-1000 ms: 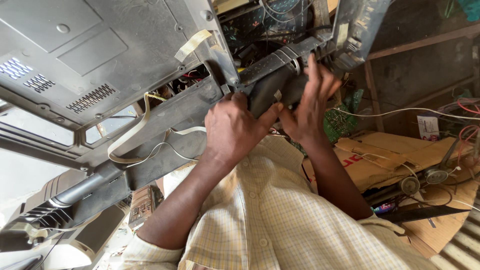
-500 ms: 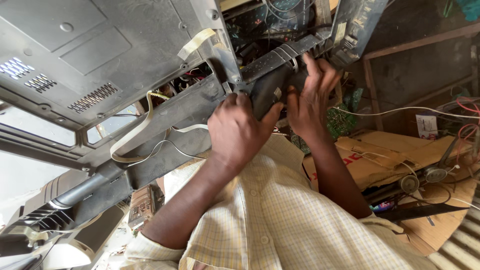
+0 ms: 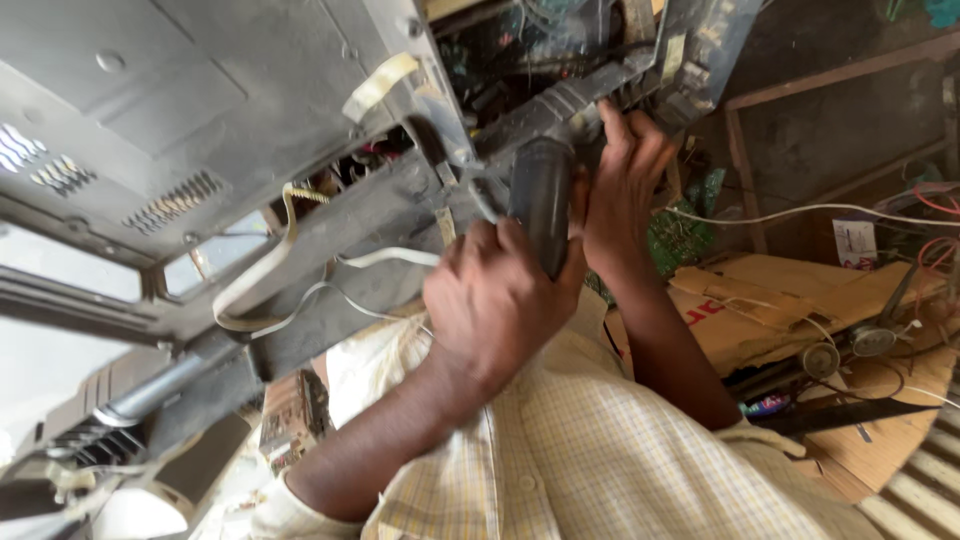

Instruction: The person removes a cylindrical speaker from a disassembled television, inspects it, and uses pliers to adjust a metal ring on the speaker. The person then reinserts the speaker into the television chassis.

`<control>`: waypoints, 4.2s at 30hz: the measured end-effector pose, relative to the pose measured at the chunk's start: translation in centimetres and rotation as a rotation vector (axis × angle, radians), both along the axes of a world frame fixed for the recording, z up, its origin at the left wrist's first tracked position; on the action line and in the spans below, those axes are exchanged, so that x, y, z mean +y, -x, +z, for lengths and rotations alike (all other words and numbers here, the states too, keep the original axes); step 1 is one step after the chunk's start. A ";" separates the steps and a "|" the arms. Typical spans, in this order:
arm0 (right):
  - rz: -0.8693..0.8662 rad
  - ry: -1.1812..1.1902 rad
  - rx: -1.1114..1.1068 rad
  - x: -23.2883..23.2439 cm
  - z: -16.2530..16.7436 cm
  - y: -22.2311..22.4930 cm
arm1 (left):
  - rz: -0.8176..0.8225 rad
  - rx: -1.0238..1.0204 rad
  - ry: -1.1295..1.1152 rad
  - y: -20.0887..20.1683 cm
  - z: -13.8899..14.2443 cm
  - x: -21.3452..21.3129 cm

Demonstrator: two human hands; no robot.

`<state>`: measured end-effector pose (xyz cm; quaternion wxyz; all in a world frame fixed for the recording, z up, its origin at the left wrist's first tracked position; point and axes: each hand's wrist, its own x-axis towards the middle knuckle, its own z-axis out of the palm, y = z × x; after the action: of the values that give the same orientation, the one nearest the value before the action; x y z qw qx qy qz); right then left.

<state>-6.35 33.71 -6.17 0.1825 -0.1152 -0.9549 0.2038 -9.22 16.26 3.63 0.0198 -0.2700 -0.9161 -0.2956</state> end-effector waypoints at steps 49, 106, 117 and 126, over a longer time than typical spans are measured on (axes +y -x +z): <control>0.428 -0.321 0.434 0.2 11.6 -2.3 | 0.039 -0.852 -0.986 -1.5 -4.2 -10.8; 0.301 -0.558 -0.042 2.4 2.5 -8.8 | -0.336 -0.918 -1.391 4.0 1.0 -13.8; 0.314 -0.623 -0.017 2.7 3.6 -13.6 | -0.358 -0.898 -1.344 4.2 0.6 -13.5; 0.120 -0.361 0.058 4.3 0.9 -16.5 | -0.323 -0.883 -1.349 3.8 0.0 -13.7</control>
<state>10.14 38.03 -5.22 0.2152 -0.0174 -0.9755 0.0429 -13.01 2.59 3.66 -0.2273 -0.1874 -0.4148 -0.8609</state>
